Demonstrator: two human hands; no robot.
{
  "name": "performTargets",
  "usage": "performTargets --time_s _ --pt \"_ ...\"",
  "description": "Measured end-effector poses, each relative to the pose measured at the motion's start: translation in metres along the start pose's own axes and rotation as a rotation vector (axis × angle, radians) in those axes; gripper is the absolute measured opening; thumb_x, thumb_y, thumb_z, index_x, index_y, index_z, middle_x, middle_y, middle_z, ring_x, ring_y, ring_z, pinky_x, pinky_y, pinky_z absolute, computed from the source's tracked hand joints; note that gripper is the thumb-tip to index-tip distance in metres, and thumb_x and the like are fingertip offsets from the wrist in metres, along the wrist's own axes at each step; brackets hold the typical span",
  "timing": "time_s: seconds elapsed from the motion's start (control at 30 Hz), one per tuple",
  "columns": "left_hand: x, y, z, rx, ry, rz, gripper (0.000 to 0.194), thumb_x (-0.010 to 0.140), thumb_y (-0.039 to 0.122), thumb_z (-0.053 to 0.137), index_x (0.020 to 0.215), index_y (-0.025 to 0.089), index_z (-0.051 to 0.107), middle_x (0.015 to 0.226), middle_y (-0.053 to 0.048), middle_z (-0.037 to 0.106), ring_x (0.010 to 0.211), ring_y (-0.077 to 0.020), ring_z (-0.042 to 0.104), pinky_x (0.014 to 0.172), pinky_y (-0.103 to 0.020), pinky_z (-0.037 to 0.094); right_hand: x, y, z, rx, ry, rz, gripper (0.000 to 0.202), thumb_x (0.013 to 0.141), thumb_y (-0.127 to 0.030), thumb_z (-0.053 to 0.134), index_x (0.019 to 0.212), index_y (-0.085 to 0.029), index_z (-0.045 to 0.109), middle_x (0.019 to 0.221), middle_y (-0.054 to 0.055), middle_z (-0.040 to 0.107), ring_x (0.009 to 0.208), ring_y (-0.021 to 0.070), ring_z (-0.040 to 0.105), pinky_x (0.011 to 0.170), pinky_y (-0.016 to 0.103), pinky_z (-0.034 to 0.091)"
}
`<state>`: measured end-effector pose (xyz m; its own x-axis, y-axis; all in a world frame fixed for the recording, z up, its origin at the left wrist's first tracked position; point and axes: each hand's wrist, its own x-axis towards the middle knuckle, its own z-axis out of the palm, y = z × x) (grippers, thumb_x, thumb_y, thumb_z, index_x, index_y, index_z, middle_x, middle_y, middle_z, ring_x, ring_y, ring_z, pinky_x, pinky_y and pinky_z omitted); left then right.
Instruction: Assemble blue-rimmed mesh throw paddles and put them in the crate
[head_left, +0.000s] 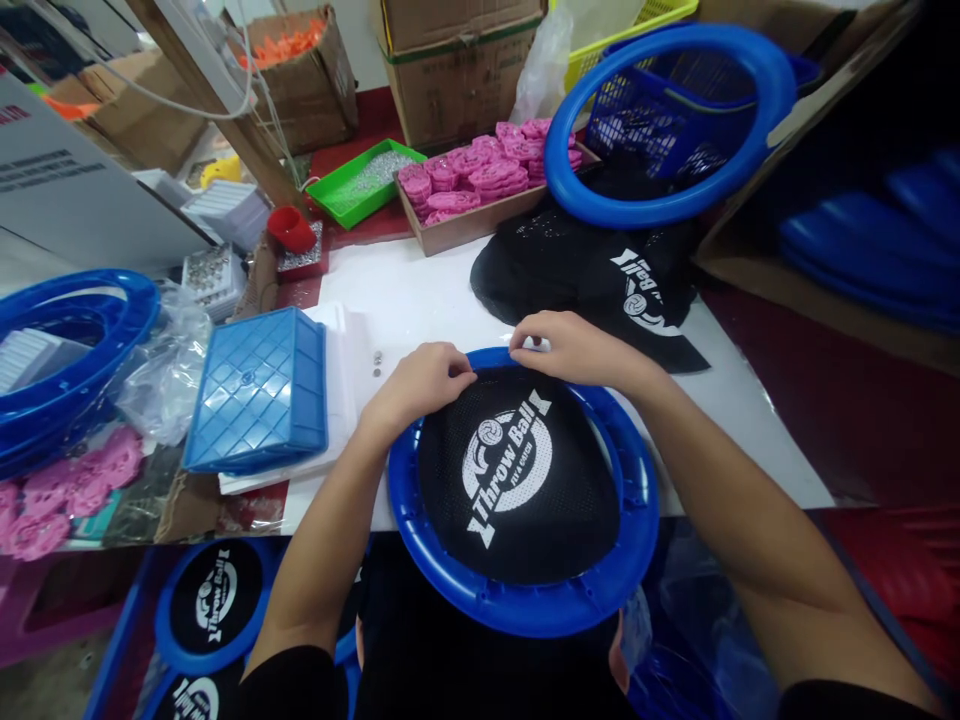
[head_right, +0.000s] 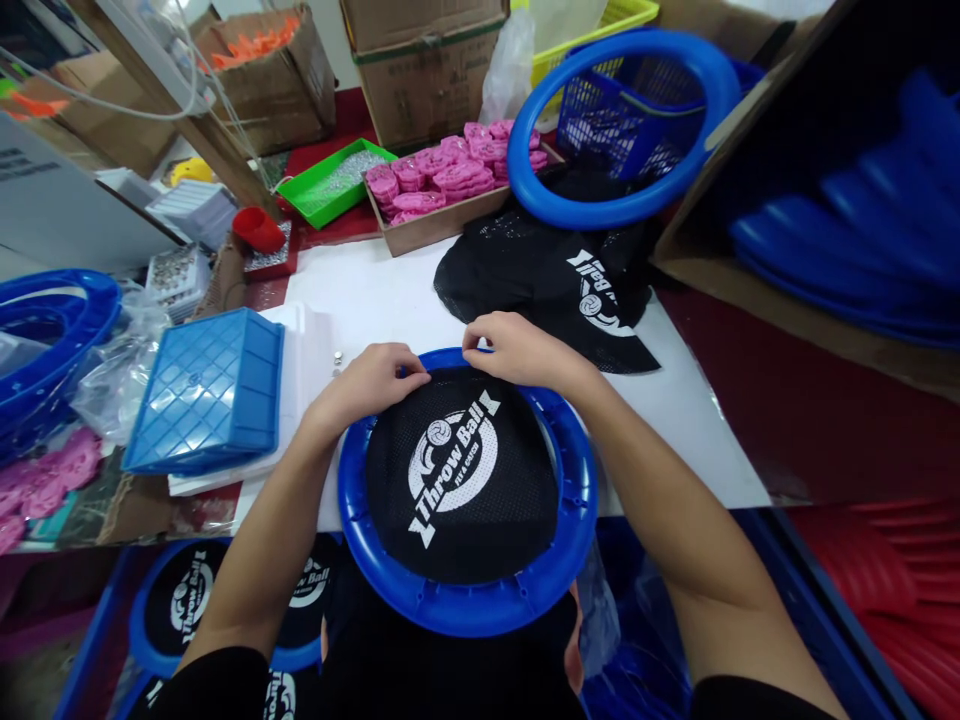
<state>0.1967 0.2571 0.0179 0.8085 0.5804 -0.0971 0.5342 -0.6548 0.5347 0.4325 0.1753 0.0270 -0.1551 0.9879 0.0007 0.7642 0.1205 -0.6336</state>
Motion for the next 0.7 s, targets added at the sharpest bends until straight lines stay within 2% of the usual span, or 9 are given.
performTargets --time_s 0.17,0.27,0.37,0.5,0.7 --pt "-0.021 -0.005 -0.013 -0.063 -0.092 -0.043 0.018 0.093 0.03 0.065 0.089 0.024 0.081 0.089 -0.004 0.079 0.08 -0.0198 0.069 0.077 -0.034 0.051 -0.012 0.003 -0.007 0.067 -0.122 -0.091 0.021 0.092 -0.037 0.063 0.095 -0.021 0.076 0.098 0.006 0.075 0.092 0.0223 0.066 0.085 0.034 0.048" --pt "-0.021 -0.002 -0.017 0.008 -0.018 0.007 0.017 0.095 0.028 0.065 0.097 0.022 0.081 0.097 -0.006 0.078 0.087 -0.0205 0.068 0.083 -0.035 0.052 -0.012 0.003 -0.002 0.048 -0.164 -0.14 0.021 0.092 -0.037 0.065 0.096 -0.02 0.077 0.101 0.008 0.073 0.095 0.0229 0.066 0.086 0.035 0.048" --pt "-0.015 -0.001 -0.012 0.0 0.043 0.073 0.018 0.096 0.023 0.062 0.099 0.021 0.079 0.101 -0.006 0.076 0.091 -0.0201 0.068 0.088 -0.036 0.052 -0.011 0.003 0.004 0.018 -0.155 -0.14 0.019 0.093 -0.034 0.064 0.095 -0.019 0.076 0.099 0.008 0.071 0.093 0.0224 0.065 0.084 0.034 0.047" --pt "-0.009 -0.001 -0.002 -0.06 0.013 0.161 0.017 0.098 0.024 0.061 0.097 0.021 0.078 0.1 -0.005 0.074 0.093 -0.0192 0.067 0.089 -0.035 0.052 -0.01 0.001 0.009 0.019 -0.105 -0.115 0.017 0.093 -0.032 0.064 0.09 -0.019 0.075 0.095 0.007 0.07 0.089 0.0216 0.064 0.082 0.034 0.046" --pt "-0.008 -0.002 0.0 -0.108 0.035 0.142 0.011 0.096 0.021 0.065 0.091 0.019 0.074 0.093 -0.003 0.073 0.087 -0.0174 0.065 0.085 -0.033 0.05 -0.008 -0.003 0.013 0.032 -0.089 -0.106 0.017 0.093 -0.03 0.062 0.085 -0.019 0.071 0.092 0.006 0.069 0.087 0.0209 0.063 0.081 0.033 0.045"
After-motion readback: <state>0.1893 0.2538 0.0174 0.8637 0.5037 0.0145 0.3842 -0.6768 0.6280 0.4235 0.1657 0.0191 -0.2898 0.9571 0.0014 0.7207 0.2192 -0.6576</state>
